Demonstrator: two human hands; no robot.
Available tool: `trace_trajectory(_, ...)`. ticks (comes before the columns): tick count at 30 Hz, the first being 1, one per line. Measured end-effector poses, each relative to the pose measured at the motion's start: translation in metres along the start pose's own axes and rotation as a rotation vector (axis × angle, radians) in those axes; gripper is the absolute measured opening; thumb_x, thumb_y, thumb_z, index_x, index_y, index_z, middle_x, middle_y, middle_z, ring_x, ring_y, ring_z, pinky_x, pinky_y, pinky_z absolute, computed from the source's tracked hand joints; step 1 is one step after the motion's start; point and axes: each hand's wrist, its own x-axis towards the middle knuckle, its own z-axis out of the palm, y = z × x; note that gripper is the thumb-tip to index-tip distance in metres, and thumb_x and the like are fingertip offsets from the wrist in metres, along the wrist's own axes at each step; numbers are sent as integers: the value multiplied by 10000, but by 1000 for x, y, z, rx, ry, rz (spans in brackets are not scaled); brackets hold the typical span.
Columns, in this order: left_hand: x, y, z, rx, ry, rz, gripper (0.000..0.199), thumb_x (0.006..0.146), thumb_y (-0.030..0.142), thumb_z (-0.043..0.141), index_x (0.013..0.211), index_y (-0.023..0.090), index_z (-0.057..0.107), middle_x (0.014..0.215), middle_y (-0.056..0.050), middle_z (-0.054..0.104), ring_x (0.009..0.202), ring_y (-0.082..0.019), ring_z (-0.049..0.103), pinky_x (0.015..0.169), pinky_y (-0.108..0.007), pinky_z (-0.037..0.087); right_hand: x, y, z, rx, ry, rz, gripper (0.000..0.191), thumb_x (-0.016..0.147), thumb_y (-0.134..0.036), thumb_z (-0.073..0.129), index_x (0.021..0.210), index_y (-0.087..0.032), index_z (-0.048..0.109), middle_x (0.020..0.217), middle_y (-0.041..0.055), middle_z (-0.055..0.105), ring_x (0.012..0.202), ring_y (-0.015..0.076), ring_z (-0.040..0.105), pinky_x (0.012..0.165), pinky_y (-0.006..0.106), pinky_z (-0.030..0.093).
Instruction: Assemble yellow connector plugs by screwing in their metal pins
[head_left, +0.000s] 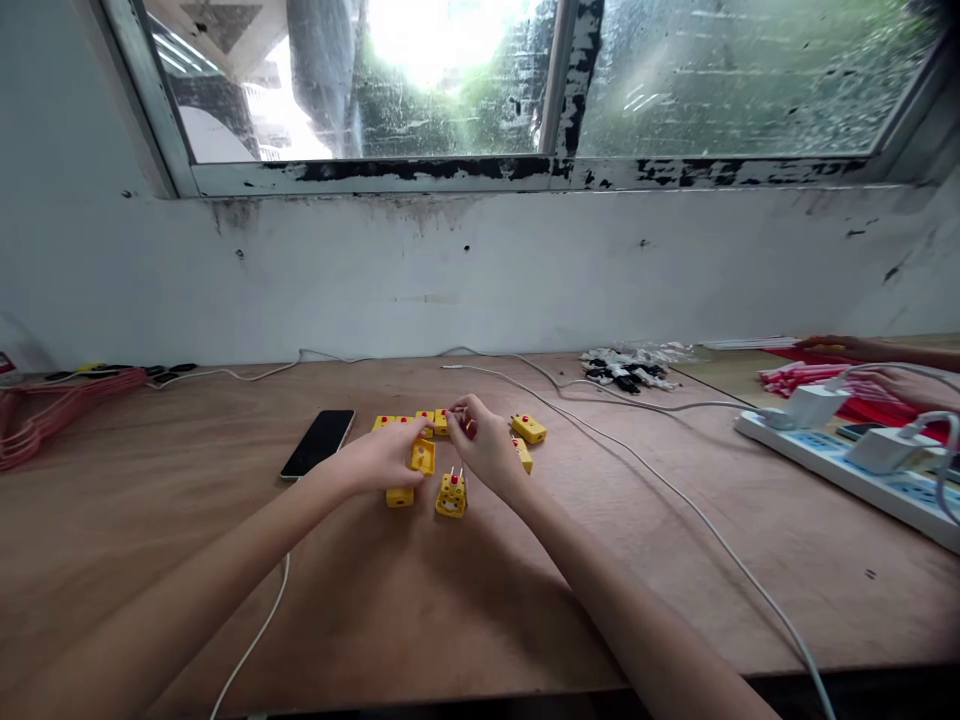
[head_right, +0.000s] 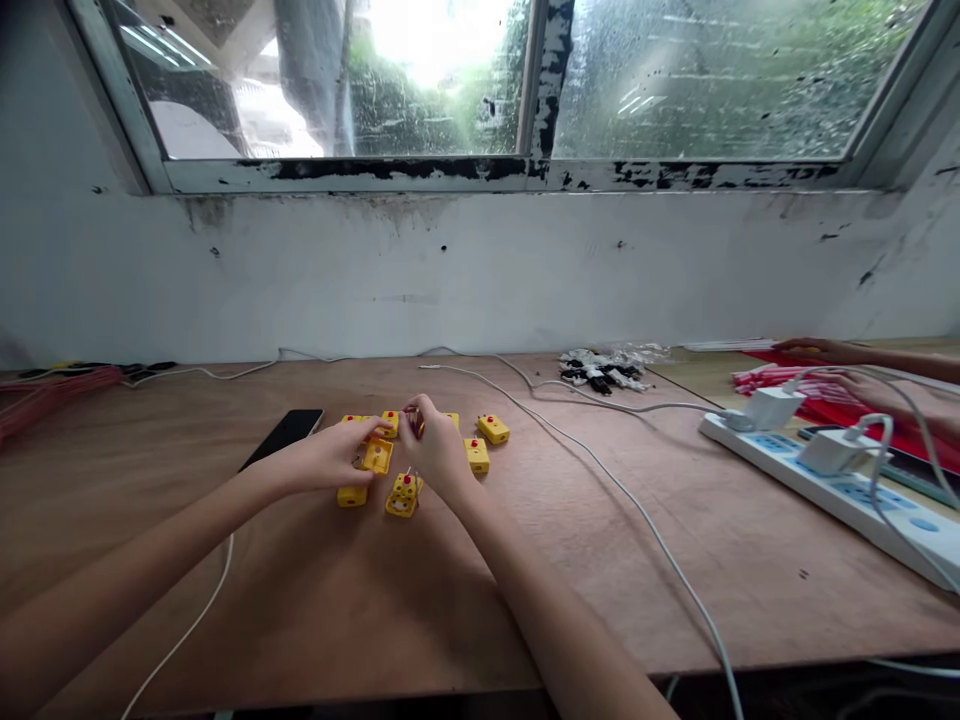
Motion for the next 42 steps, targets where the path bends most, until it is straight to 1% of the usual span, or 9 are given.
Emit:
trace_trajectory(4,-3,18,6,45,-69,62,603,650,241,592,1240,184,480,1124,-100,625,1006,-289,598,773,-312,466,0,0,0,6,4,15,111,832,-320,469,836,-223,523,645,-29,576,550,132,528,545,241,402)
trace_trajectory(8,4,25,15,86,-52,114,475,644,250,610,1102,139,548,1020,-132,632,946,-317,599,767,-356,469,2,2,-1,10,18,32,117,825,-303,460,851,-220,539,674,-19,604,578,138,554,566,246,414)
trace_trajectory(15,8,10,27,-433,9,118,727,691,317,702,1337,218,383,1198,-93,602,1118,-265,561,949,-371,441,4,5,-1,-43,88,122,130,833,-308,462,859,-222,556,725,6,647,621,162,599,576,259,415)
trace_trajectory(20,15,12,39,-696,50,55,849,680,287,738,1405,214,301,1241,-120,574,1135,-269,560,944,-390,465,6,10,-5,-113,153,200,144,840,-311,464,875,-222,571,722,24,653,643,192,611,580,275,396)
trace_trajectory(24,15,18,30,-572,55,31,881,692,299,715,1438,245,249,1179,-96,612,1069,-266,594,889,-373,481,6,15,-4,-128,158,222,147,836,-317,475,872,-219,579,725,31,658,647,196,613,571,272,388)
trace_trajectory(28,18,24,20,-361,-104,69,862,641,329,745,1399,256,342,1179,-70,630,1070,-294,590,883,-369,460,7,22,-3,-118,167,220,163,832,-326,469,871,-216,583,733,32,661,646,192,609,578,273,398)
trace_trajectory(30,22,27,23,-332,-132,82,852,637,334,745,1391,240,359,1223,-81,615,1102,-313,569,882,-376,455,9,26,-5,-105,182,222,172,828,-322,460,866,-205,581,732,37,661,640,187,607,587,274,411)
trace_trajectory(36,28,25,42,-477,-58,192,717,677,300,733,1330,244,443,1324,-73,561,1195,-285,517,937,-353,424,11,29,-9,-77,222,211,211,835,-345,438,866,-193,581,718,41,657,622,179,600,598,277,429)
trace_trajectory(42,22,24,50,-387,7,201,698,676,374,736,1311,261,469,1234,-77,614,1081,-314,580,868,-388,456,10,26,-8,-78,208,204,202,821,-344,459,870,-195,586,727,41,651,633,185,599,613,288,435)
